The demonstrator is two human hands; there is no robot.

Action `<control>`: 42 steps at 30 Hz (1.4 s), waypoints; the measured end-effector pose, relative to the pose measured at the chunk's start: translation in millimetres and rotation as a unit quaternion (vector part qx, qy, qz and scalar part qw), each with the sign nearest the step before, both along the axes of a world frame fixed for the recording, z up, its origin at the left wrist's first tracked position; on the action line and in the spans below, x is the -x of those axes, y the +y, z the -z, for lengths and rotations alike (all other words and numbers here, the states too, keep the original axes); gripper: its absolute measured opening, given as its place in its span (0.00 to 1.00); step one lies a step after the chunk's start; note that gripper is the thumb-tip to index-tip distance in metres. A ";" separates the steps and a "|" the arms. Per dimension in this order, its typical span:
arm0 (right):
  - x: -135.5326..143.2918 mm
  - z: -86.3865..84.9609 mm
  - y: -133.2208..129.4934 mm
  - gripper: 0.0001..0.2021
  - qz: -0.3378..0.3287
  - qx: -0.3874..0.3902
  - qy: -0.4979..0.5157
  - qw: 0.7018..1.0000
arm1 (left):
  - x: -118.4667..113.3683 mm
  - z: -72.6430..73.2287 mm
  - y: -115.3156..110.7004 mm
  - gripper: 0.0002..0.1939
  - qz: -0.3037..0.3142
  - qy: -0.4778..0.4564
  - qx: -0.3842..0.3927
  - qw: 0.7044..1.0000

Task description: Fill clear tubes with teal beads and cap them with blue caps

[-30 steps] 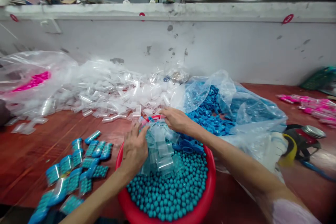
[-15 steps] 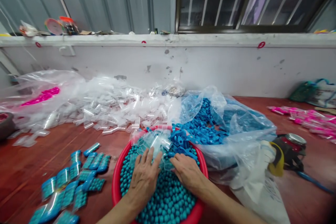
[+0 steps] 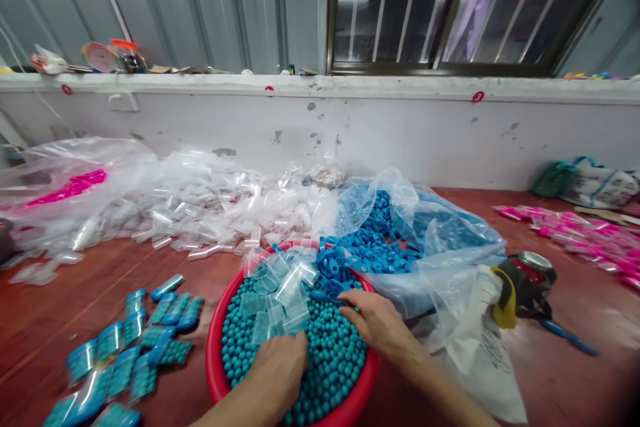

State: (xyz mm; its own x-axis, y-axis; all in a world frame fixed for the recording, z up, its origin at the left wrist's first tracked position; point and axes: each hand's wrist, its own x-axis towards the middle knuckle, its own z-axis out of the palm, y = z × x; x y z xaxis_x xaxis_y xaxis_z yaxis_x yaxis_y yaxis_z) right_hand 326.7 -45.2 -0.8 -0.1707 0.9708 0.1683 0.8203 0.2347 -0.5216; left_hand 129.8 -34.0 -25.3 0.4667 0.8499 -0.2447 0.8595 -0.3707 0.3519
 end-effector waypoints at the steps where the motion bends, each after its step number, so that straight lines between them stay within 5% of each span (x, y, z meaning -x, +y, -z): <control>1: -4.6 1.2 0.5 0.12 0.009 0.000 0.006 1.000 | -6.9 -0.1 4.9 0.11 -0.001 -0.008 0.014 1.000; 8: -6.1 28.2 -2.2 0.11 0.025 -0.006 0.070 0.997 | -46.6 19.3 44.7 0.06 -0.074 -0.154 0.155 0.973; 13: -17.5 31.1 -1.5 0.11 0.046 -0.050 0.087 0.994 | -40.6 28.1 49.9 0.10 -0.131 -0.321 0.320 0.882; 17: -22.9 23.1 2.8 0.14 0.069 -0.078 -0.116 0.988 | -29.1 21.5 44.4 0.15 -0.146 -0.431 0.374 0.808; 21: -11.3 21.8 12.7 0.14 0.055 -0.068 -0.288 0.954 | -20.2 13.2 39.6 0.14 -0.147 -0.491 0.383 0.768; 24: -3.3 23.0 18.0 0.12 0.039 -0.088 -0.324 0.941 | -13.8 12.3 34.6 0.12 -0.142 -0.517 0.352 0.767; 28: 3.3 19.7 17.3 0.11 0.035 -0.087 -0.349 0.932 | -6.4 16.4 29.0 0.07 -0.141 -0.467 0.212 0.847; 30: 7.0 15.3 15.0 0.10 0.027 -0.071 -0.354 0.932 | -4.5 16.9 28.3 0.06 -0.164 -0.431 0.201 0.864; 37: 17.5 -10.2 15.5 0.07 -0.067 -0.021 -0.298 0.952 | -3.1 11.1 32.5 0.15 -0.171 -0.455 0.337 0.807; 42: 26.0 -7.8 29.4 0.09 -0.145 -0.007 -0.067 0.987 | -0.9 12.9 31.8 0.17 -0.144 -0.506 0.378 0.762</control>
State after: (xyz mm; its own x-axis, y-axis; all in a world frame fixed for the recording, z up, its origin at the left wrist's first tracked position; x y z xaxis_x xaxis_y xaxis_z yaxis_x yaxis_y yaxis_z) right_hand 300.7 -15.8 7.0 -0.4635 0.8754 0.1373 0.7789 0.4764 -0.4079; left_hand 130.7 -2.2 -38.1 0.5621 0.7475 -0.3540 0.0137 0.4196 0.9076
